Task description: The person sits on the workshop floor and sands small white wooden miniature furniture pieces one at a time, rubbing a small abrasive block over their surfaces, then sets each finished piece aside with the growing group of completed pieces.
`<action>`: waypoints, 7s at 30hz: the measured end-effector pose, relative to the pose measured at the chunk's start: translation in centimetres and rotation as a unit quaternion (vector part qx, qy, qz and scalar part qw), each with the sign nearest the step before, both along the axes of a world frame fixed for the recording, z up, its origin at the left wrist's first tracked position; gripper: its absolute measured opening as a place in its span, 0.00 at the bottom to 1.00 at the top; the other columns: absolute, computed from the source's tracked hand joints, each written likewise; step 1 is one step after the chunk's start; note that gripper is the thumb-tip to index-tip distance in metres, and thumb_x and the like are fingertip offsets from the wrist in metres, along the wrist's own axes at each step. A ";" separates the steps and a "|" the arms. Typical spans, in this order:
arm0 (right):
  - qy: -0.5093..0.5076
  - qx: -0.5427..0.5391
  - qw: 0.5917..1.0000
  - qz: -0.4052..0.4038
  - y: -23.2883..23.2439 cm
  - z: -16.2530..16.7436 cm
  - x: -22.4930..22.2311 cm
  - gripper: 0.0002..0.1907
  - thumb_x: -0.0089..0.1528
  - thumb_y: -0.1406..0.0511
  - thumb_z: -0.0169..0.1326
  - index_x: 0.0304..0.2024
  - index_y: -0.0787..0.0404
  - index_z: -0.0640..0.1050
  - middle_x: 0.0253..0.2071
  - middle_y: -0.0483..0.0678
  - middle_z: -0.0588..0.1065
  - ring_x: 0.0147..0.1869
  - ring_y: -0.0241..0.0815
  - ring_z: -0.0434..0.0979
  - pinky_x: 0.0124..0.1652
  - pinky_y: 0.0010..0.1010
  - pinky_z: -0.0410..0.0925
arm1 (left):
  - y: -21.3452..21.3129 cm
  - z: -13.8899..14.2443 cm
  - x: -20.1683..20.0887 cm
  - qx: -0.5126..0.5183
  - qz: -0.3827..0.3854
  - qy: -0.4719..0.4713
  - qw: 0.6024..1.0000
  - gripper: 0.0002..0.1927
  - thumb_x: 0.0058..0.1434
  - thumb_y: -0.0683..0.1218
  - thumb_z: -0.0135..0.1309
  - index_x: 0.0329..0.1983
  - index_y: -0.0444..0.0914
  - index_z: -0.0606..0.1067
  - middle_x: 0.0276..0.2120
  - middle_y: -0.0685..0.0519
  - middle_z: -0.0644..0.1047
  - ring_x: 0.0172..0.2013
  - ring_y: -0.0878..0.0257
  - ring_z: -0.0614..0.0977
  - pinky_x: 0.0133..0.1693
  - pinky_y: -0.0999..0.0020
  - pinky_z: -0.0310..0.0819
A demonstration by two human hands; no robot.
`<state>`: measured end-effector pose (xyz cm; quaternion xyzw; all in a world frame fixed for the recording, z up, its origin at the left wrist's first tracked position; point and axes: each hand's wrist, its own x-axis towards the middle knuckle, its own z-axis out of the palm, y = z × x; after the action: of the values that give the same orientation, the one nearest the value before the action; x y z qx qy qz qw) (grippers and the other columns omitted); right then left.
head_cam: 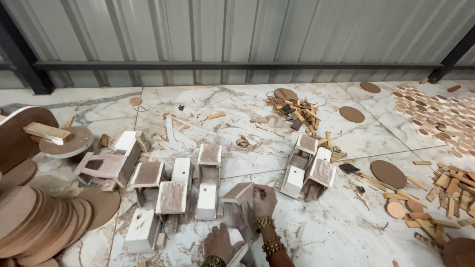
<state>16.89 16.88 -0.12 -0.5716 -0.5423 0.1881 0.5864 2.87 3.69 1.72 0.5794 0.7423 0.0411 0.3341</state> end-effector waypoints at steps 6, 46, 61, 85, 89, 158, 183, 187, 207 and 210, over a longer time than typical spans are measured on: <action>0.001 -0.004 0.995 0.103 -5.7 -3.5 -0.7 0.07 0.53 0.74 0.56 0.33 0.61 0.81 0.40 0.50 0.77 0.37 0.41 0.80 0.37 0.31 0.74 | -0.1 0.0 -0.7 0.012 0.010 0.003 1.000 0.50 0.56 0.70 0.61 0.70 0.36 0.58 0.60 0.41 0.67 0.62 0.46 0.71 0.62 0.50 0.63; 0.020 -0.156 0.968 0.196 -9.8 -7.3 2.8 0.04 0.54 0.74 0.57 0.31 0.65 0.82 0.32 0.52 0.82 0.36 0.42 0.84 0.39 0.28 0.76 | 3.8 -4.6 0.8 0.050 0.087 0.001 0.995 0.36 0.65 0.71 0.44 0.60 0.38 0.68 0.56 0.38 0.72 0.57 0.41 0.75 0.58 0.46 0.69; -0.233 -0.123 0.881 0.393 -12.5 -2.6 0.7 0.08 0.49 0.74 0.56 0.26 0.57 0.83 0.36 0.48 0.81 0.47 0.46 0.82 0.49 0.37 0.73 | 4.3 -4.1 -1.3 0.040 0.047 -0.036 0.997 0.34 0.65 0.71 0.42 0.67 0.50 0.66 0.60 0.39 0.70 0.61 0.44 0.74 0.61 0.49 0.68; -0.288 -0.166 0.889 0.315 -9.7 -2.6 3.4 0.18 0.51 0.68 0.54 0.44 0.52 0.79 0.36 0.45 0.78 0.45 0.50 0.77 0.46 0.39 0.71 | 3.6 -3.9 -0.5 0.082 0.019 -0.023 0.996 0.28 0.63 0.66 0.49 0.65 0.56 0.68 0.63 0.44 0.64 0.65 0.47 0.66 0.63 0.41 0.56; -0.268 -0.058 0.883 0.382 -14.2 -5.2 0.7 0.08 0.51 0.67 0.59 0.35 0.56 0.79 0.39 0.49 0.76 0.47 0.53 0.78 0.45 0.41 0.72 | 3.7 -4.3 -0.6 0.091 0.011 -0.025 0.995 0.28 0.63 0.67 0.48 0.64 0.57 0.69 0.63 0.44 0.64 0.65 0.47 0.66 0.63 0.41 0.57; -0.230 -0.144 0.962 0.032 0.7 1.1 14.9 0.09 0.55 0.70 0.52 0.34 0.56 0.83 0.40 0.48 0.80 0.47 0.49 0.80 0.48 0.37 0.72 | 4.9 -5.2 2.9 0.230 -0.266 0.052 0.935 0.36 0.61 0.58 0.61 0.68 0.42 0.63 0.58 0.39 0.65 0.59 0.43 0.65 0.59 0.42 0.54; 0.046 -0.134 0.984 0.109 -11.2 -2.6 9.1 0.06 0.57 0.74 0.58 0.37 0.64 0.83 0.37 0.49 0.80 0.34 0.40 0.83 0.35 0.29 0.75 | 6.0 -2.6 7.2 0.301 0.048 -0.172 0.937 0.19 0.65 0.56 0.48 0.41 0.36 0.80 0.41 0.40 0.78 0.47 0.43 0.77 0.51 0.52 0.72; -0.086 -0.142 0.985 0.050 -7.6 -0.2 6.8 0.08 0.59 0.72 0.56 0.37 0.58 0.85 0.39 0.49 0.81 0.39 0.44 0.85 0.41 0.30 0.77 | 5.8 -0.6 6.9 0.235 0.069 -0.125 0.961 0.24 0.67 0.60 0.48 0.38 0.35 0.80 0.41 0.41 0.77 0.46 0.44 0.78 0.51 0.51 0.72; -0.215 -0.040 0.954 0.206 -12.8 0.8 0.1 0.18 0.49 0.73 0.58 0.44 0.63 0.81 0.48 0.58 0.75 0.51 0.58 0.75 0.47 0.43 0.70 | 6.6 -3.1 1.9 0.113 0.166 -0.576 0.793 0.24 0.72 0.56 0.32 0.45 0.39 0.77 0.36 0.48 0.81 0.43 0.57 0.84 0.51 0.63 0.77; -0.225 -0.038 0.962 0.153 -13.8 -0.9 3.2 0.17 0.47 0.74 0.57 0.39 0.58 0.84 0.41 0.53 0.77 0.46 0.51 0.79 0.45 0.37 0.72 | 5.8 -1.8 2.4 0.214 0.099 -0.358 0.903 0.19 0.71 0.54 0.36 0.50 0.41 0.74 0.39 0.45 0.80 0.44 0.52 0.81 0.52 0.58 0.77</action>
<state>20.10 3.09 -0.99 -0.5313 -0.7335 0.1629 0.3915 5.28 9.50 -0.08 0.5069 0.5994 0.4367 0.4394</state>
